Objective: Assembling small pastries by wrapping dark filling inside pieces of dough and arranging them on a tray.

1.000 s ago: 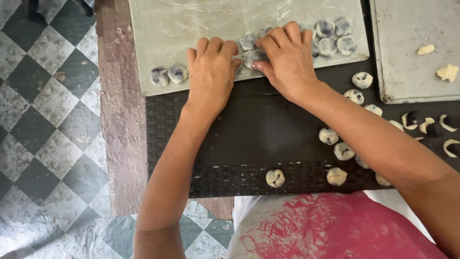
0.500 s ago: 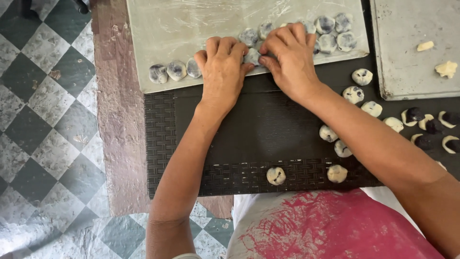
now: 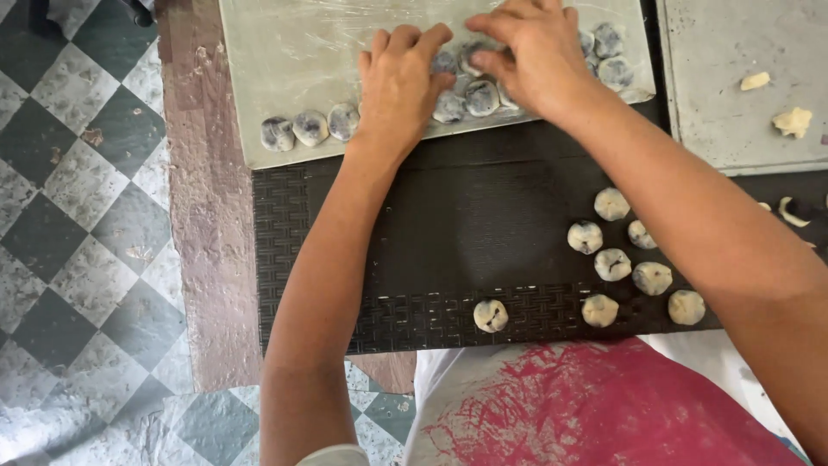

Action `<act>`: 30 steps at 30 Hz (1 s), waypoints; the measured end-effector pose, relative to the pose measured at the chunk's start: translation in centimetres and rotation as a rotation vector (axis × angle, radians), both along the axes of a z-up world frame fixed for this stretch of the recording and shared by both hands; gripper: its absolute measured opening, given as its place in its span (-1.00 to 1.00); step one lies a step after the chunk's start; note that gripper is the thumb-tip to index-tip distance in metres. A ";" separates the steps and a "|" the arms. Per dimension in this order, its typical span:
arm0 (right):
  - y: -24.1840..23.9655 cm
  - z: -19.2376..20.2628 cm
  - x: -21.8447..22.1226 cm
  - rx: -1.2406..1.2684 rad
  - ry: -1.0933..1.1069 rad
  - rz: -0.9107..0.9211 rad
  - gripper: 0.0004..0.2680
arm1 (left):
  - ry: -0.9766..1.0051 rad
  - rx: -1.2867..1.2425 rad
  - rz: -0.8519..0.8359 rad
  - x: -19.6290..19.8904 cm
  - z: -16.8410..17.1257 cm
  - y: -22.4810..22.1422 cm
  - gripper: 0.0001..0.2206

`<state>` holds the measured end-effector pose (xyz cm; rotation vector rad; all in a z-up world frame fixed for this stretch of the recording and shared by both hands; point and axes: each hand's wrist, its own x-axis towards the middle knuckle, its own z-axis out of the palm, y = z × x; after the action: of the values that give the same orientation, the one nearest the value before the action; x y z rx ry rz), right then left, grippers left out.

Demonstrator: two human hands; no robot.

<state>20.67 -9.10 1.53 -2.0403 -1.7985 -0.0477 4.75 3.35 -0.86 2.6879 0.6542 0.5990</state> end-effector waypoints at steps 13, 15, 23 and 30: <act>-3.4 2.9 -3.8 -0.169 -0.134 -0.118 -0.58 | -0.148 0.002 -0.028 0.6 -1.5 -0.4 -0.71; -3.5 3.2 -5.4 -0.627 -0.014 -0.248 -0.38 | -0.159 0.048 -0.037 0.9 -1.6 -0.3 -0.72; -3.1 1.6 -6.3 -0.460 -0.057 -0.133 -0.35 | -0.181 -0.105 -0.056 0.1 -0.9 0.6 -0.76; -2.0 1.4 -6.5 -0.425 -0.043 -0.120 -0.29 | -0.156 0.012 0.037 -0.1 -0.7 -0.5 -0.72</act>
<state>14.13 -11.05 2.93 -2.4520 -1.8300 0.2811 4.69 2.82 -1.51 2.6114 0.6603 0.8153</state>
